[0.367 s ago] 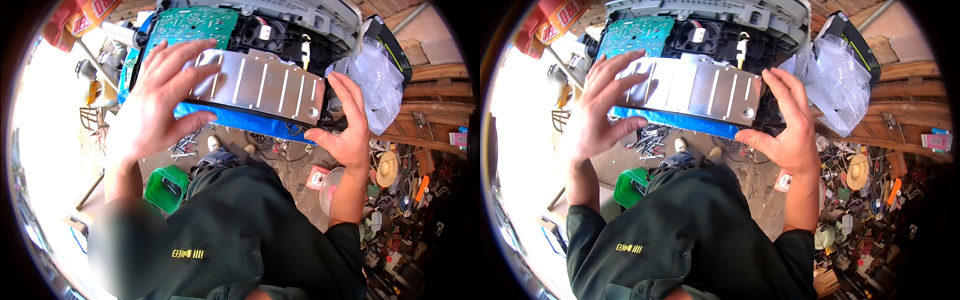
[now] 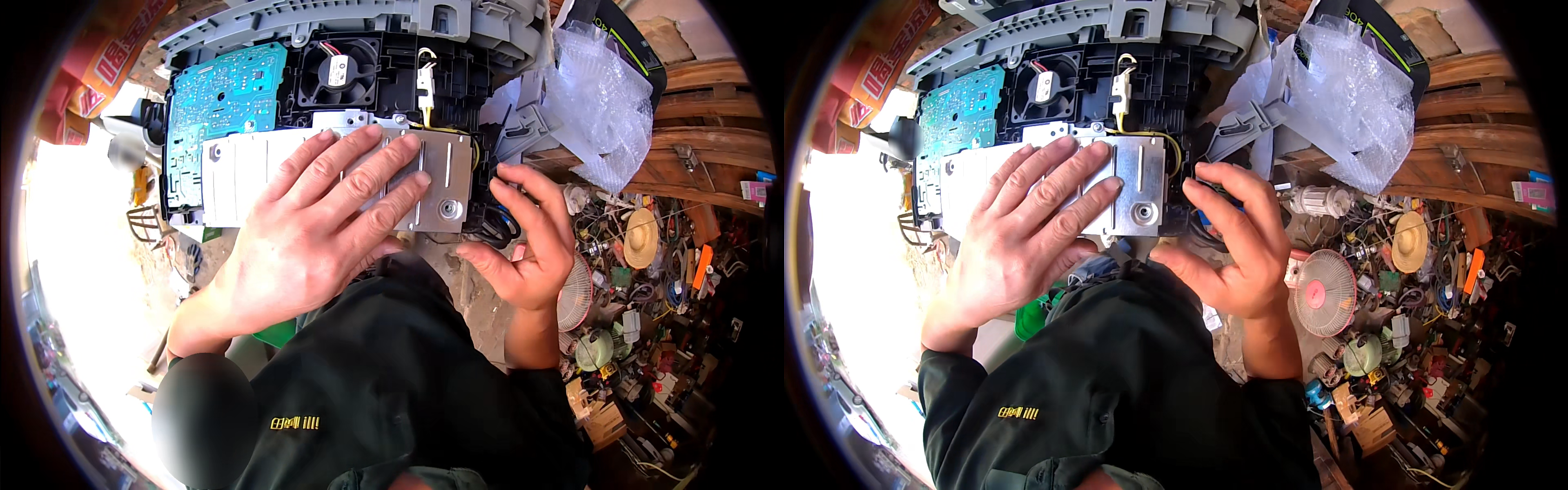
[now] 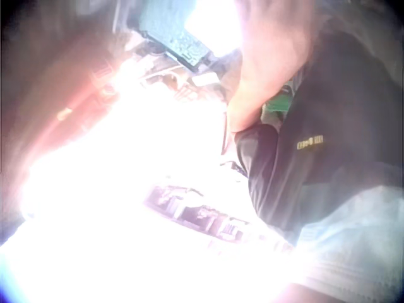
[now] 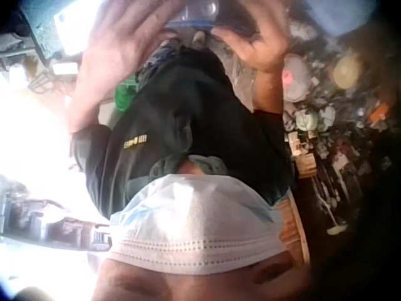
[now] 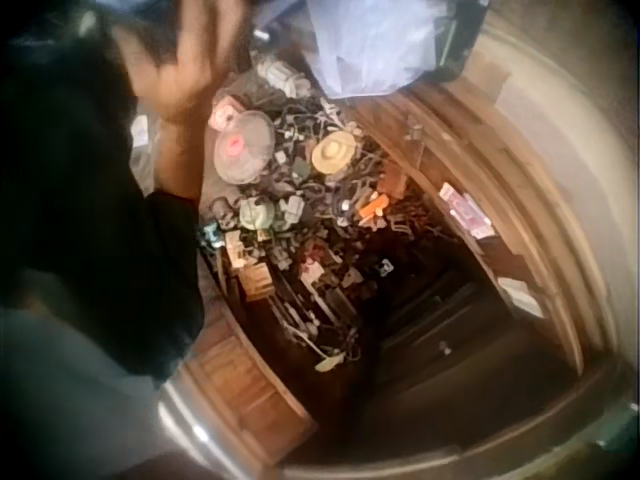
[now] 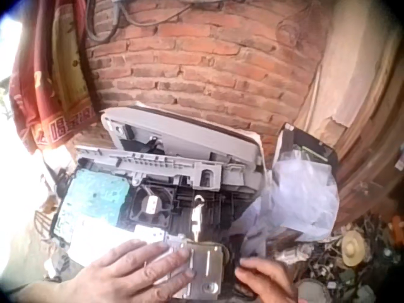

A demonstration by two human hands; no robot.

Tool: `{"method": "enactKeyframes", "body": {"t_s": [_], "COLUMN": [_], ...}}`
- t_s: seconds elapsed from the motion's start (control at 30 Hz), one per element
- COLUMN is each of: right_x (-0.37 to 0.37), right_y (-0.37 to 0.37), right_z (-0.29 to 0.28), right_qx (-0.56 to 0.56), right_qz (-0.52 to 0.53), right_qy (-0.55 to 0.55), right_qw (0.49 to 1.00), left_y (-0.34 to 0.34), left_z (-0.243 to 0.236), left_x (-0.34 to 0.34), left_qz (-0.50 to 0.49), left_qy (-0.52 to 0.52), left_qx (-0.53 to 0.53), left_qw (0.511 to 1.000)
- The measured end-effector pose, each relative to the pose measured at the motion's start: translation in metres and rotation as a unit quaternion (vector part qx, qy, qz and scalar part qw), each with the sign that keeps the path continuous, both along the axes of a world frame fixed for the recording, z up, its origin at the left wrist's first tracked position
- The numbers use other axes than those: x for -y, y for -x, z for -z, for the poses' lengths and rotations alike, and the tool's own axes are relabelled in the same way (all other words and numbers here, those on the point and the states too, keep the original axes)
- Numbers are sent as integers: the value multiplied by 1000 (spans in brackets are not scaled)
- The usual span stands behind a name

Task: The person disassembles a printer, removes a metal cover and circuit board, then uses a power drill to remove screws. They reposition the cover and board, reconnect a wire, and attempt to secure the cover with the drill. The person repeatedly removes and repositions the metal cover and circuit board throughout the clip.

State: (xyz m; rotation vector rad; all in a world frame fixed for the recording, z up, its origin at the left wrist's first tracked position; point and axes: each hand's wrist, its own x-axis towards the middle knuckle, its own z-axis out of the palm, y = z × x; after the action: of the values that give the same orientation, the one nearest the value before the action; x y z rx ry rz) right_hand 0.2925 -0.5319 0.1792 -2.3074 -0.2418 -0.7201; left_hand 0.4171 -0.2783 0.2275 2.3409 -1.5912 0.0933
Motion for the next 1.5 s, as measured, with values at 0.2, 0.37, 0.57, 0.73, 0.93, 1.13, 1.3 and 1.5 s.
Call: {"method": "enactKeyframes", "body": {"t_s": [0.2, 0.37, 0.57, 0.73, 0.93, 1.13, 1.3, 1.5], "right_x": [-4, -4, -7, 2, 4, 3, 9, 6], "right_y": [-6, -9, -6, -8, -9, -23, -28, -27], "right_z": [10, 14, 19, 17, 17, -6, -6, -4], "right_qx": [-10, -9, -9, -34, -21, -48, -46, -43], "right_qz": [-7, -14, -23, -57, -63, -88, -120, -117], "right_qy": [-41, -57, -106, -126, -98, 56, 101, 92], "right_qw": [999, 998, 994, 990, 993, 993, 987, 988], "left_y": [-1, -4, -2, 1, 1, -11, -12, -9], "left_z": [4, 3, 9, 14, 22, 16, 9, 13], "left_x": [3, 3, -3, -8, -5, -8, -8, -6], "left_qz": [-13, -15, 12, 9, -24, 46, 37, 5], "left_qy": [-20, -51, -29, 13, 59, 33, 2, 29], "left_qx": [-33, -30, -2, 2, 12, 20, 25, 20], "left_qw": [999, 998, 999, 1000, 998, 998, 999, 999]}}
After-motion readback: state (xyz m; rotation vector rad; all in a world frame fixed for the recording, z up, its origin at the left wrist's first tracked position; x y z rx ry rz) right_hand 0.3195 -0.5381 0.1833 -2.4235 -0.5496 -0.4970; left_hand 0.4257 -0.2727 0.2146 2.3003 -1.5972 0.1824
